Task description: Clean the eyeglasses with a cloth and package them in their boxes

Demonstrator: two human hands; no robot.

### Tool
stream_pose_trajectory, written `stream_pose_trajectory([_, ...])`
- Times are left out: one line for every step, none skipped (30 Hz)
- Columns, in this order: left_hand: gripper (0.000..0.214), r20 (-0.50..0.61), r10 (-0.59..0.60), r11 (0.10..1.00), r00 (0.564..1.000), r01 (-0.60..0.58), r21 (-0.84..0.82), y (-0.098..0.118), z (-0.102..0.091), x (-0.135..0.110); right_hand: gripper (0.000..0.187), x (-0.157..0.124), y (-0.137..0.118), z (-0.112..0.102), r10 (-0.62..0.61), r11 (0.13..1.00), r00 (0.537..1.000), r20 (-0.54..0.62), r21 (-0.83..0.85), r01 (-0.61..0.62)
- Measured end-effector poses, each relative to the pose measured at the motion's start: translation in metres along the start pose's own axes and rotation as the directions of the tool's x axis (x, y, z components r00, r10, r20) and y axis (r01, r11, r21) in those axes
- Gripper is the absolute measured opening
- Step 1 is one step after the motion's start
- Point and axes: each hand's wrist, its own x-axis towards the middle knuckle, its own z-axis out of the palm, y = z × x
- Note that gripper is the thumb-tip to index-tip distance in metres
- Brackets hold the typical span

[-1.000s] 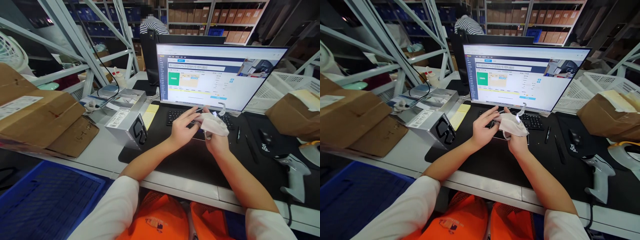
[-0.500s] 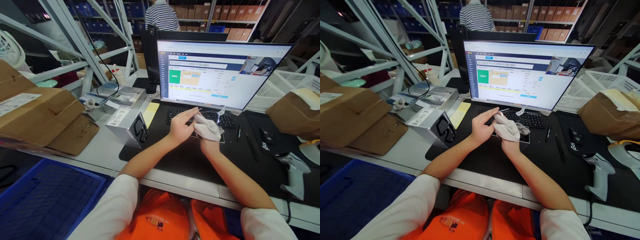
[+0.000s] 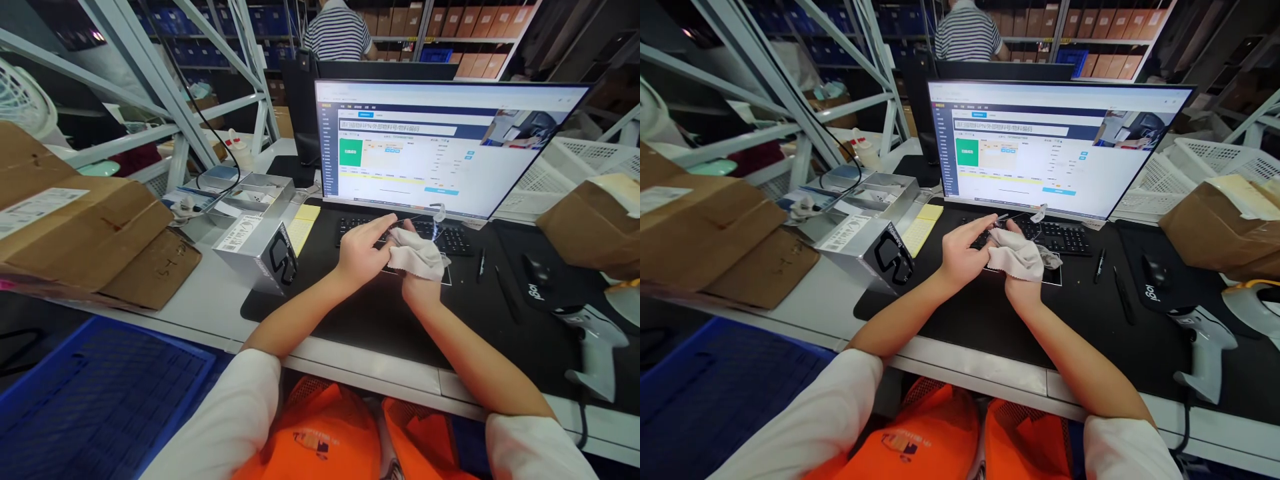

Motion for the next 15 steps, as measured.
stream_pose_trajectory([0.036, 0.006, -0.003, 1.000, 1.000, 0.003, -0.003, 0.001, 0.001, 0.000, 0.037, 0.002, -0.001, -0.001, 0.050, 0.996, 0.999, -0.015, 0.070, -0.049])
stream_pose_trajectory([0.035, 0.010, -0.008, 1.000, 1.000, 0.008, -0.004, 0.002, 0.001, 0.001, 0.034, 0.007, -0.001, -0.002, 0.095, 0.982, 0.995, -0.034, 0.165, -0.088])
stream_pose_trajectory([0.033, 0.011, -0.011, 1.000, 1.000, 0.011, -0.001, 0.003, 0.002, 0.001, 0.030, 0.012, -0.002, -0.005, 0.125, 0.957, 0.990, -0.066, 0.272, -0.103])
stream_pose_trajectory([0.032, 0.009, -0.009, 1.000, 1.000, 0.009, 0.005, 0.004, 0.003, 0.001, 0.027, 0.018, -0.004, -0.008, 0.143, 0.925, 0.984, -0.104, 0.368, -0.095])
stream_pose_trajectory([0.031, 0.006, -0.002, 1.000, 1.000, 0.002, 0.013, 0.005, 0.003, 0.002, 0.025, 0.025, -0.006, -0.012, 0.155, 0.898, 0.979, -0.135, 0.432, -0.083])
stream_pose_trajectory([0.030, 0.003, 0.007, 1.000, 1.000, -0.007, 0.015, 0.004, 0.003, 0.003, 0.024, 0.031, -0.010, -0.017, 0.159, 0.890, 0.975, -0.153, 0.451, -0.074])
stream_pose_trajectory([0.029, 0.001, 0.010, 1.000, 1.000, -0.010, 0.008, 0.002, 0.002, 0.003, 0.021, 0.037, -0.014, -0.024, 0.141, 0.913, 0.978, -0.155, 0.403, -0.067])
stream_pose_trajectory([0.028, 0.000, 0.006, 1.000, 1.000, -0.006, -0.011, 0.000, 0.001, 0.005, 0.019, 0.042, -0.020, -0.033, 0.107, 0.952, 0.985, -0.139, 0.301, -0.061])
stream_pose_trajectory([0.026, -0.005, -0.010, 0.999, 1.000, 0.010, -0.038, -0.004, -0.001, 0.006, 0.016, 0.047, -0.026, -0.045, 0.070, 0.984, 0.992, -0.102, 0.173, -0.051])
stream_pose_trajectory([0.025, -0.015, -0.041, 0.997, 0.999, 0.040, -0.073, -0.008, -0.004, 0.008, 0.014, 0.053, -0.032, -0.060, 0.011, 1.000, 0.999, -0.048, -0.011, -0.012])
stream_pose_trajectory([0.024, -0.030, -0.087, 0.990, 0.996, 0.083, -0.115, -0.013, -0.007, 0.011, 0.013, 0.059, -0.038, -0.079, -0.028, 0.988, 1.000, -0.003, -0.155, 0.027])
stream_pose_trajectory([0.025, -0.050, -0.147, 0.977, 0.988, 0.137, -0.166, -0.019, -0.010, 0.014, 0.010, 0.066, -0.041, -0.100, -0.045, 0.968, 0.999, 0.014, -0.247, 0.047])
stream_pose_trajectory([0.027, -0.071, -0.215, 0.953, 0.974, 0.194, -0.231, -0.024, -0.013, 0.017, 0.007, 0.073, -0.042, -0.124, -0.118, 0.865, 0.992, 0.044, -0.486, 0.124])
stream_pose_trajectory([0.030, -0.091, -0.295, 0.915, 0.951, 0.253, -0.315, -0.028, -0.016, 0.020, 0.006, 0.082, -0.039, -0.150, -0.173, 0.738, 0.984, 0.036, -0.658, 0.153])
stream_pose_trajectory([0.034, -0.098, -0.391, 0.849, 0.915, 0.318, -0.421, -0.032, -0.018, 0.023, 0.007, 0.090, -0.033, -0.176, -0.152, 0.647, 0.985, 0.088, -0.744, 0.166])
